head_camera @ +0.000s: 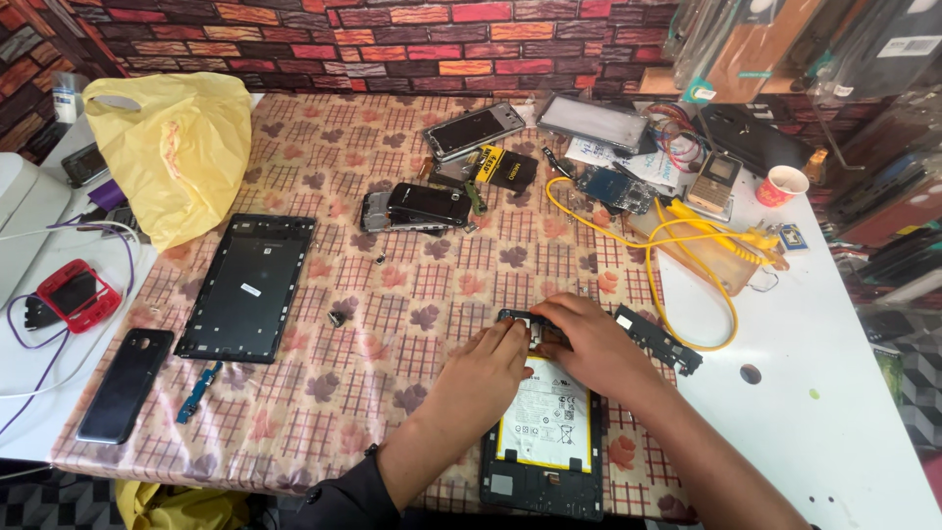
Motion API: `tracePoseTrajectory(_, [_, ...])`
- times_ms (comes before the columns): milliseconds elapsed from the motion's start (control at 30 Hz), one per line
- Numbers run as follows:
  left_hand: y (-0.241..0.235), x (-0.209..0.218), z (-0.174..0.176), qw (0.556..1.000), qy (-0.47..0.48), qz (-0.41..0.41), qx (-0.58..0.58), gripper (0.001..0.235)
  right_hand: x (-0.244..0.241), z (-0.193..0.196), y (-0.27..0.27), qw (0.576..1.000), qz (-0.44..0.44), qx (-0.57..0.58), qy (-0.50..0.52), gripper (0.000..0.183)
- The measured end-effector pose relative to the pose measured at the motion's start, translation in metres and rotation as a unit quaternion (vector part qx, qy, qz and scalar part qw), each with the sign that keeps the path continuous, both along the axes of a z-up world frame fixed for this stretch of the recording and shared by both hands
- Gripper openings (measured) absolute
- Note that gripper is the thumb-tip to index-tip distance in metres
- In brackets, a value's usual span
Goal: The person uses a screwdriver to remove screws from a disassembled mobile phone chassis. They then use a prying tool to lift and disconnect internal components near the battery area. The person continues to unscrew and adjust small parts within the phone frame.
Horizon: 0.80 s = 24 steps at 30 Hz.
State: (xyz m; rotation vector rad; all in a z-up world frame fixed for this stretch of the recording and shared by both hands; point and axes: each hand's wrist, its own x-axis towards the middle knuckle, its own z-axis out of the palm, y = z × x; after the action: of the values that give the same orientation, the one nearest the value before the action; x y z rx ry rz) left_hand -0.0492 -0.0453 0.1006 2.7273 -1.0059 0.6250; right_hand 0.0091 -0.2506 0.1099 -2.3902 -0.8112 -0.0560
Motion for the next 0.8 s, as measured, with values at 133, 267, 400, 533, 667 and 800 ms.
tracePoseTrajectory(133, [-0.001,-0.001,0.001,1.0,0.011,-0.001,0.011,0.043,0.004,0.009,-0.004,0.999,-0.029,0.028,-0.031,0.037])
tracePoseTrajectory(267, [-0.001,-0.002,0.0,1.0,0.0,0.002,0.006,0.042,0.013,0.021,-0.033,0.983,-0.156,0.09,0.021,0.022])
tracePoseTrajectory(400, [-0.004,-0.002,-0.002,1.0,0.006,0.009,0.001,0.049,0.025,0.023,-0.065,0.962,-0.247,0.079,-0.082,0.015])
tracePoseTrajectory(533, [-0.004,-0.003,-0.001,1.0,-0.006,0.013,0.015,0.051,0.036,0.007,-0.061,0.971,-0.226,-0.001,-0.073,0.015])
tracePoseTrajectory(667, [-0.005,-0.005,-0.002,1.0,-0.01,0.022,0.007,0.052,0.041,-0.003,-0.047,0.976,-0.21,-0.043,-0.046,0.014])
tracePoseTrajectory(800, [-0.005,-0.006,-0.003,1.0,-0.011,0.028,-0.004,0.052,0.041,-0.005,-0.037,0.978,-0.208,-0.035,-0.01,0.018])
